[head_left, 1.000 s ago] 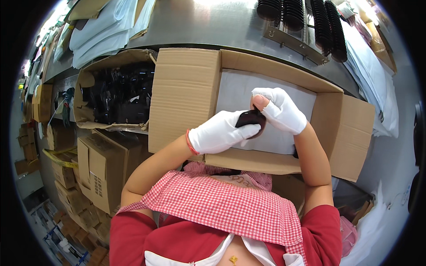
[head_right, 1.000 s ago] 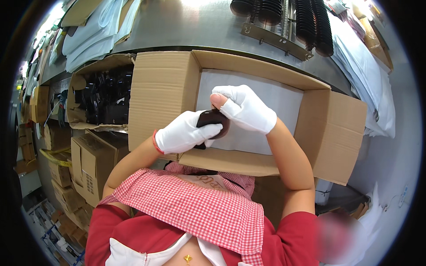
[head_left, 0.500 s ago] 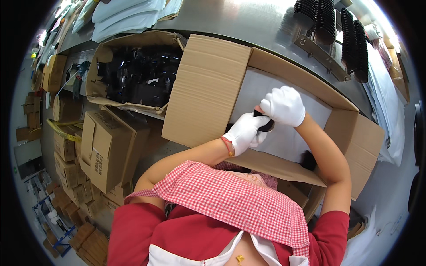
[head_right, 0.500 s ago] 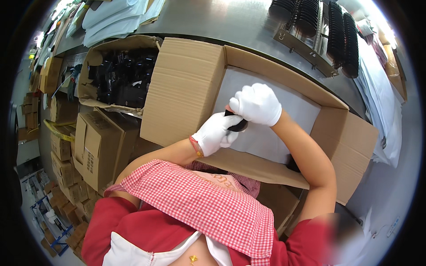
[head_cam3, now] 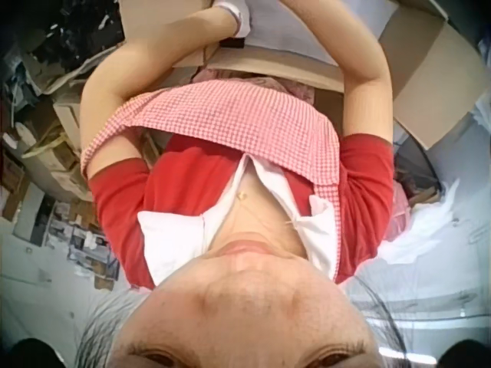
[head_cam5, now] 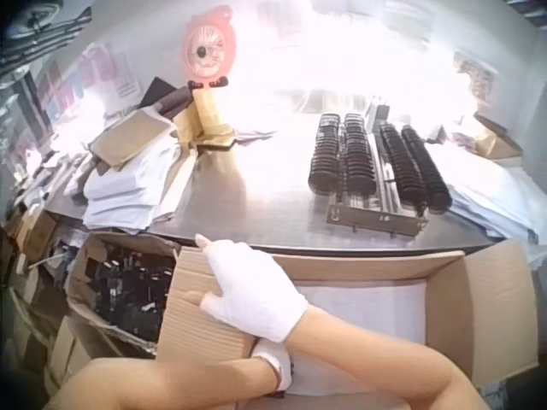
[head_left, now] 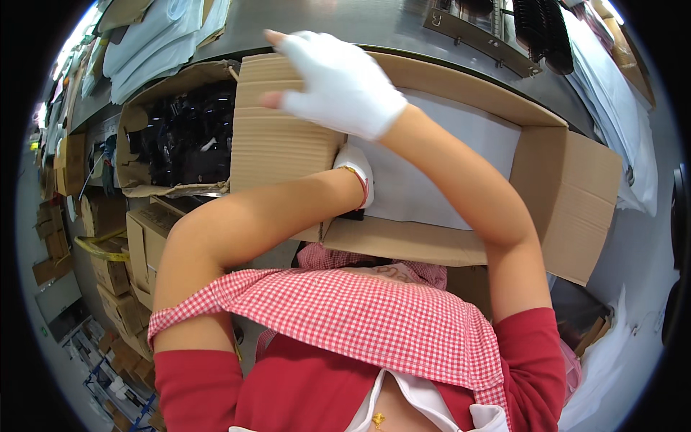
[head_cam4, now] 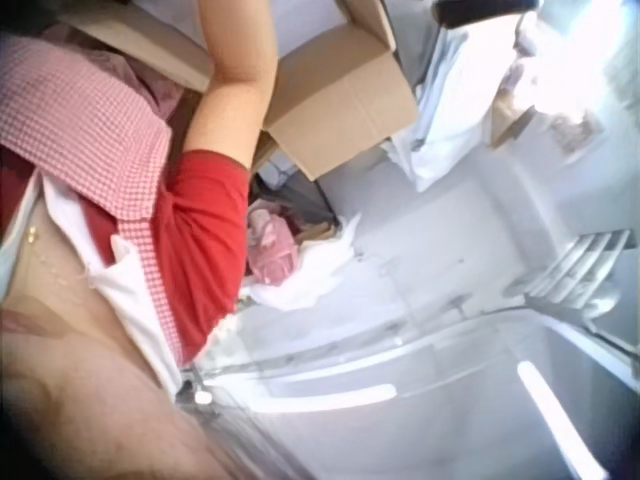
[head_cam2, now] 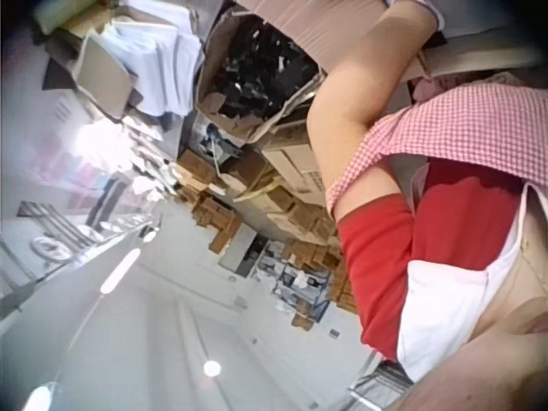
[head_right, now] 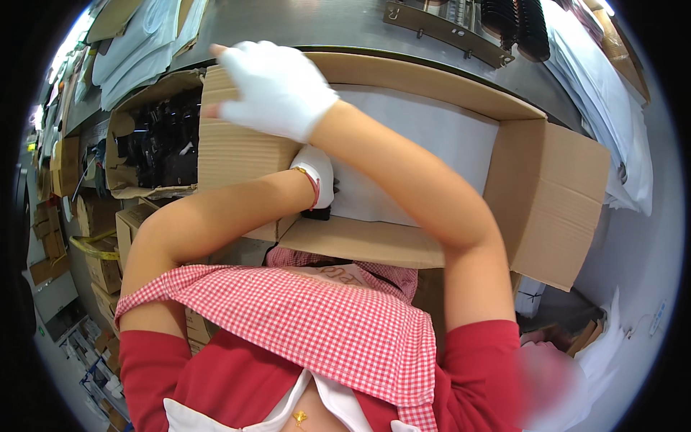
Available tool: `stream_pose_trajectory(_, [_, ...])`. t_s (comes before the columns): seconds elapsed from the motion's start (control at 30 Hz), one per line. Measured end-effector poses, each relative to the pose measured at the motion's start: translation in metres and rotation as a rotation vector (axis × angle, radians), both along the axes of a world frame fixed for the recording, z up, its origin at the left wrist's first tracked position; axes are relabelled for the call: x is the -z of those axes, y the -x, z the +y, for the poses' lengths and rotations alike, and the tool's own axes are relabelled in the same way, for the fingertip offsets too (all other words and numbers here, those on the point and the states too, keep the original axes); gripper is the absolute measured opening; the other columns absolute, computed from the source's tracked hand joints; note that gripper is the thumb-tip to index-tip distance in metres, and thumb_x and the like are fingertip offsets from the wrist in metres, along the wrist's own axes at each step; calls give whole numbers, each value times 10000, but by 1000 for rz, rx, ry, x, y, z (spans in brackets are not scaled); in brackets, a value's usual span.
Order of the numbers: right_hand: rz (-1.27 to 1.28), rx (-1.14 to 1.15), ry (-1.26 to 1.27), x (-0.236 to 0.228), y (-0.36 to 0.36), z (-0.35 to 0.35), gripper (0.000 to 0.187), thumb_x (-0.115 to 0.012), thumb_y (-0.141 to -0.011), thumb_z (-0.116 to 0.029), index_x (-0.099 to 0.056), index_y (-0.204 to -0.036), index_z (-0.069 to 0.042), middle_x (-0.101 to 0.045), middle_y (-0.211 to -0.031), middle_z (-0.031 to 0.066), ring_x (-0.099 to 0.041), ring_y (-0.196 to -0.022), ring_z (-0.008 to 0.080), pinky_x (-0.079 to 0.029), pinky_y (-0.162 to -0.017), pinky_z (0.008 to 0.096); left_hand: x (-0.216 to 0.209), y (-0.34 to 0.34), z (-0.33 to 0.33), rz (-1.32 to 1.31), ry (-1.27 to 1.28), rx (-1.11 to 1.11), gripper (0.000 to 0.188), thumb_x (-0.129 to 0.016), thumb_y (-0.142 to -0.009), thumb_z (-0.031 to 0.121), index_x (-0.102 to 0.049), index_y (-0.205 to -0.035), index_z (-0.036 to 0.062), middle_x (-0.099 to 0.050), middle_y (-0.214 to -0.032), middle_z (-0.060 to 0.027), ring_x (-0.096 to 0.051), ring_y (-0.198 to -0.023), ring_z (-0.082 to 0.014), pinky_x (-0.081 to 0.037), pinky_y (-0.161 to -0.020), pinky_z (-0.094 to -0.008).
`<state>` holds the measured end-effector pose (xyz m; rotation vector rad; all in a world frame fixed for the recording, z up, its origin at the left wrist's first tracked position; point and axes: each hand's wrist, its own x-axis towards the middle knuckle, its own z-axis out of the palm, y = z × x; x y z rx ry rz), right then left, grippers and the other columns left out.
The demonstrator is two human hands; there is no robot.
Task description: The person assembles hairbrushes by attaching black bristle heads to metal frames and placing them into a cardboard box. They repeatedly pick up frames and bristle heads, connect them, and arrange the finished brushes inside the box.
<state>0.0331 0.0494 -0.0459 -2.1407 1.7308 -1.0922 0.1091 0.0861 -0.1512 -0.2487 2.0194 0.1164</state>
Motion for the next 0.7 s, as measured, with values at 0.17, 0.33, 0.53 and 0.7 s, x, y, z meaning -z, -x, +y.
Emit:
stream_pose_trajectory(0.17, [62,-75,-210,27,85,87,310,-671,-890,-274,-665,-1137,-88,-673,-957,112,-639,-949,321,-516,-845,428,-15,1,14,51,-101,-225,640,-542,-814,536,-725,-1172,38,-661,-1279,-185,-626,-1195,-306,-493,-991,-385])
stream_pose_trajectory(0.33, [21,238,-129,38,153,143,248,-716,-815,-104,-680,-1060,-84,-660,-924,102,-631,-900,304,-520,-821,391,10,-5,46,222,89,-192,522,-542,-950,572,-725,-1108,110,-679,-1137,-101,-641,-1073,-256,-503,-872,-388])
stream_pose_trajectory(0.53, [-229,993,198,54,271,139,516,-703,-884,-116,-514,-1347,14,-575,-1294,182,-568,-1199,273,-444,-1036,373,21,-13,41,195,123,-306,553,-522,-959,560,-673,-1192,81,-649,-1204,-120,-604,-1157,-271,-500,-908,-420])
stream_pose_trajectory(0.7, [-849,759,91,50,349,127,702,-763,-843,-77,-411,-1433,65,-574,-1314,166,-582,-1158,214,-433,-1030,312,-15,4,33,153,58,-356,747,-529,-901,666,-570,-1300,36,-561,-1332,-177,-557,-1229,-322,-467,-990,-447])
